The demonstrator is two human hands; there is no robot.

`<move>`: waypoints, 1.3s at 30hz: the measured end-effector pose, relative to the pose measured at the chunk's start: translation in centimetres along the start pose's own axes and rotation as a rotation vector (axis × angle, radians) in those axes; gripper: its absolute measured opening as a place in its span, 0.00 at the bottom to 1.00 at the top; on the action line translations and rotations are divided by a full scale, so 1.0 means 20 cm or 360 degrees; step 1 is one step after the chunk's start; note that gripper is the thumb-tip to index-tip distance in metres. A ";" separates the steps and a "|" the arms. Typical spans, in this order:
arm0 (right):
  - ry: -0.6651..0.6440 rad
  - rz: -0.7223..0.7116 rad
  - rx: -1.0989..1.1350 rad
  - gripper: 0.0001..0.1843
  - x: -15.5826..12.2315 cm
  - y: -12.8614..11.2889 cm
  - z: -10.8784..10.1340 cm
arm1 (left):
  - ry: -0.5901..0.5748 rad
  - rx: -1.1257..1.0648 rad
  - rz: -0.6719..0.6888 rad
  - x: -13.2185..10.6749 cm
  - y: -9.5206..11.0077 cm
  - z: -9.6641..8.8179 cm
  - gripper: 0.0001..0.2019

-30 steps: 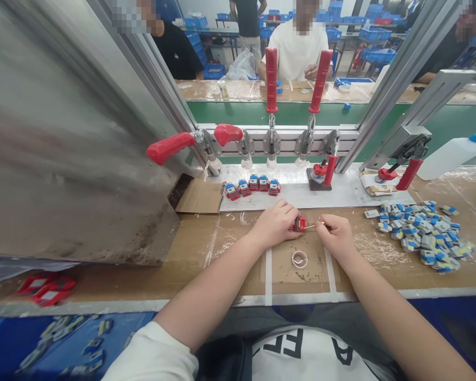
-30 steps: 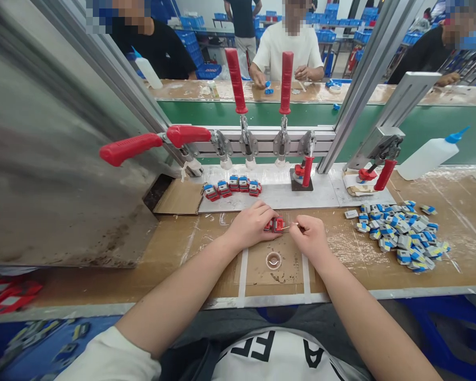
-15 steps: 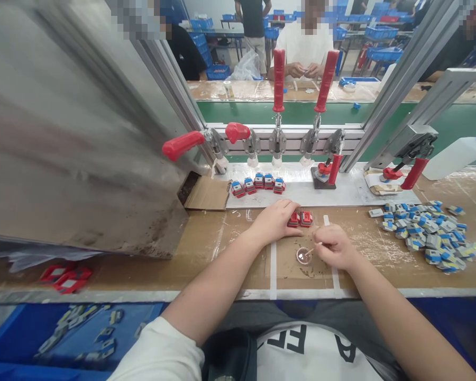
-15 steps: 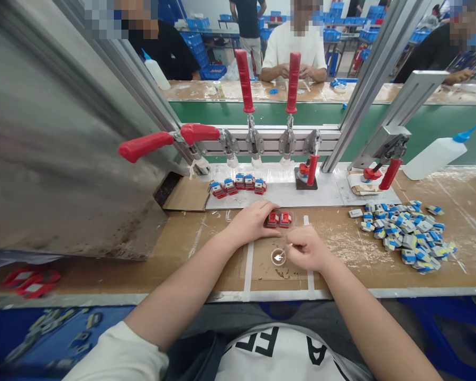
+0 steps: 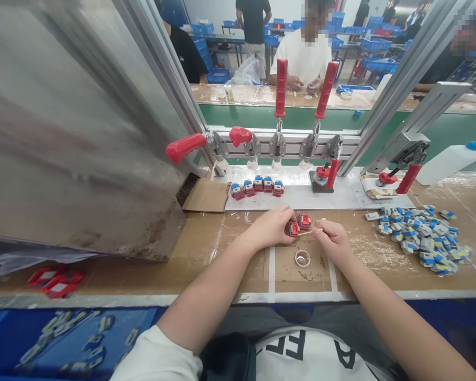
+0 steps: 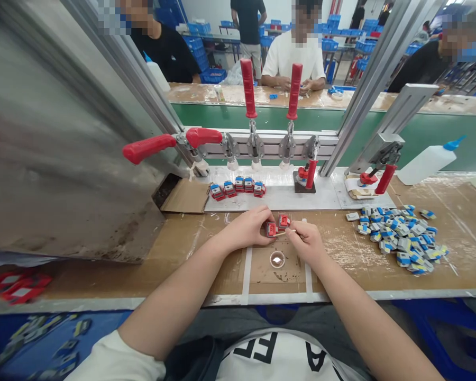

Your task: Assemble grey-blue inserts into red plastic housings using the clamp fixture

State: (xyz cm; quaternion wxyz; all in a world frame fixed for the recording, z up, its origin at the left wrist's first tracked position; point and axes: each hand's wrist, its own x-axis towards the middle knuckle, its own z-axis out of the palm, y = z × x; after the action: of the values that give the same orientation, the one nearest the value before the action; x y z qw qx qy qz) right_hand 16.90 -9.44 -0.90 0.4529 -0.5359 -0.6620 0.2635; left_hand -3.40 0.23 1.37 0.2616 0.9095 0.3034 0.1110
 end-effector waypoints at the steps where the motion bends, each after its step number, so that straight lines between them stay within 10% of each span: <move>1: 0.0037 0.0048 -0.0019 0.21 0.01 0.01 0.01 | -0.0008 0.0005 -0.0003 0.00 0.00 0.00 0.16; 39: 0.0000 0.0017 -0.0158 0.22 0.02 0.01 0.04 | -0.0029 0.0154 -0.0019 0.00 0.04 0.02 0.12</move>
State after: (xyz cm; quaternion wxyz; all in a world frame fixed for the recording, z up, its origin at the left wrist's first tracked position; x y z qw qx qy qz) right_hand 16.27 -8.88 -1.40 0.4243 -0.5612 -0.6714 0.2329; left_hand -2.88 -0.52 1.53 0.2208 0.9202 0.3116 0.0864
